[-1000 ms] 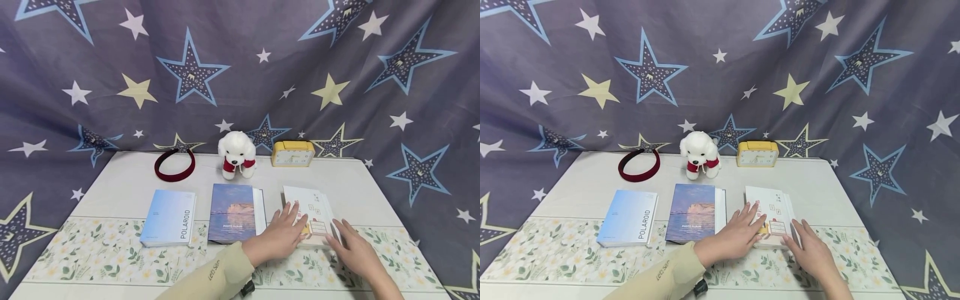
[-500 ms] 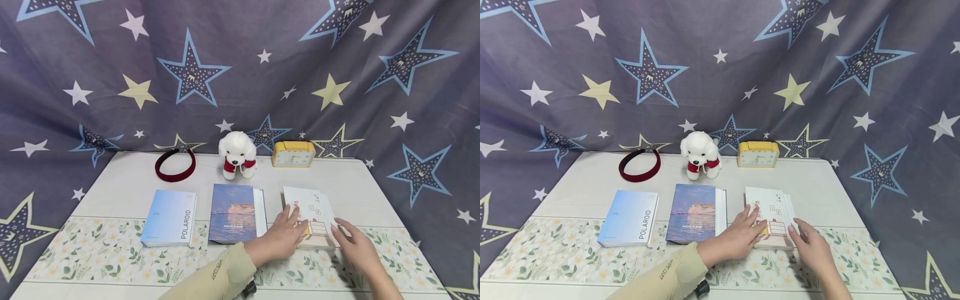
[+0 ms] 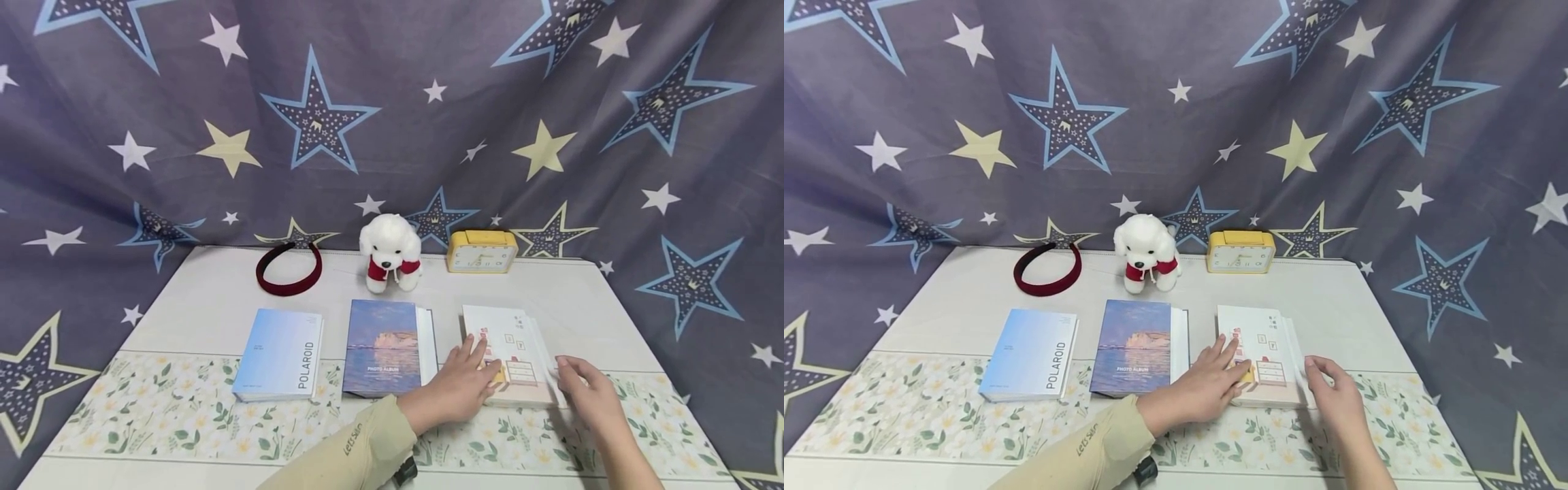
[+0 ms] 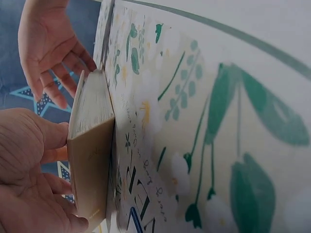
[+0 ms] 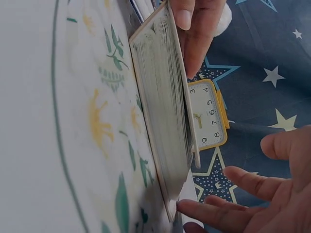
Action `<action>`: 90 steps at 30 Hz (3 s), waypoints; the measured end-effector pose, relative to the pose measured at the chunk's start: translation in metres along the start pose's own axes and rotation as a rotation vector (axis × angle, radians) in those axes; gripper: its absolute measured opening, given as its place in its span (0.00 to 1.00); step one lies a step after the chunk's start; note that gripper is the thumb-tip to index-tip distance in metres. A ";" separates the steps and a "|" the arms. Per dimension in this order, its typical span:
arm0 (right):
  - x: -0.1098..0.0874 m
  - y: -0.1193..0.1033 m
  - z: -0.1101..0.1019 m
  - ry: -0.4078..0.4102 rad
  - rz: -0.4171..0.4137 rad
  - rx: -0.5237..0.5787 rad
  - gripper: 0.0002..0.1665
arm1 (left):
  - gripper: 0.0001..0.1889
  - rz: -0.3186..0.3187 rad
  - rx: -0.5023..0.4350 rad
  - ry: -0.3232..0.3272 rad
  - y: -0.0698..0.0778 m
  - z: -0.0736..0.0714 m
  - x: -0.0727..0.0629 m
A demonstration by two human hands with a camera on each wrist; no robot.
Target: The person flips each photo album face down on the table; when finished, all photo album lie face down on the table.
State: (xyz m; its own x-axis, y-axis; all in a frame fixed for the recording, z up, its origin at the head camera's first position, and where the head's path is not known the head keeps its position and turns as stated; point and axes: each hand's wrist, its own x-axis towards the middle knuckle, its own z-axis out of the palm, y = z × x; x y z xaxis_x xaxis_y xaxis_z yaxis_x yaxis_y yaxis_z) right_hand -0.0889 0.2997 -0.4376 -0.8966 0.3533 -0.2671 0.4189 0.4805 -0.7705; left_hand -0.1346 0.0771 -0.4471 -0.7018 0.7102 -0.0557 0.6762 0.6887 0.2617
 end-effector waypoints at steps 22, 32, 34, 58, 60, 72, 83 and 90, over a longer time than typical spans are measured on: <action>0.007 0.003 -0.003 -0.045 0.009 0.211 0.45 | 0.27 -0.017 -0.133 0.010 -0.012 -0.002 -0.004; 0.006 0.005 -0.006 -0.046 0.000 0.220 0.43 | 0.28 0.014 -0.161 0.027 -0.017 0.002 -0.007; 0.007 0.009 -0.008 -0.027 -0.022 0.203 0.45 | 0.28 0.015 -0.182 0.028 -0.018 0.003 -0.007; -0.008 -0.012 -0.015 -0.176 -0.282 0.642 0.25 | 0.41 -0.150 -0.603 0.036 -0.015 -0.001 -0.005; -0.007 -0.012 -0.012 -0.221 -0.333 0.644 0.25 | 0.41 -0.159 -0.632 0.039 -0.015 -0.003 -0.005; -0.001 -0.010 0.004 -0.492 -0.370 0.791 0.24 | 0.47 -0.176 -0.867 0.072 -0.015 -0.012 -0.008; -0.006 -0.025 0.028 -0.384 -0.170 0.458 0.36 | 0.53 -0.168 -0.856 0.090 -0.003 -0.019 -0.012; -0.003 -0.028 0.039 -0.397 -0.118 0.401 0.38 | 0.54 -0.210 -0.847 0.093 0.004 -0.021 -0.015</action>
State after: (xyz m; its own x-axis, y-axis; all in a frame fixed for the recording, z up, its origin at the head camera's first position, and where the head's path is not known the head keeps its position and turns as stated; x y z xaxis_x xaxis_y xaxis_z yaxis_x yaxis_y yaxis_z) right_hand -0.1032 0.2536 -0.4380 -0.9517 -0.0502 -0.3029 0.2946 0.1290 -0.9469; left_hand -0.1256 0.0660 -0.4252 -0.8335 0.5407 -0.1140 0.1630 0.4376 0.8843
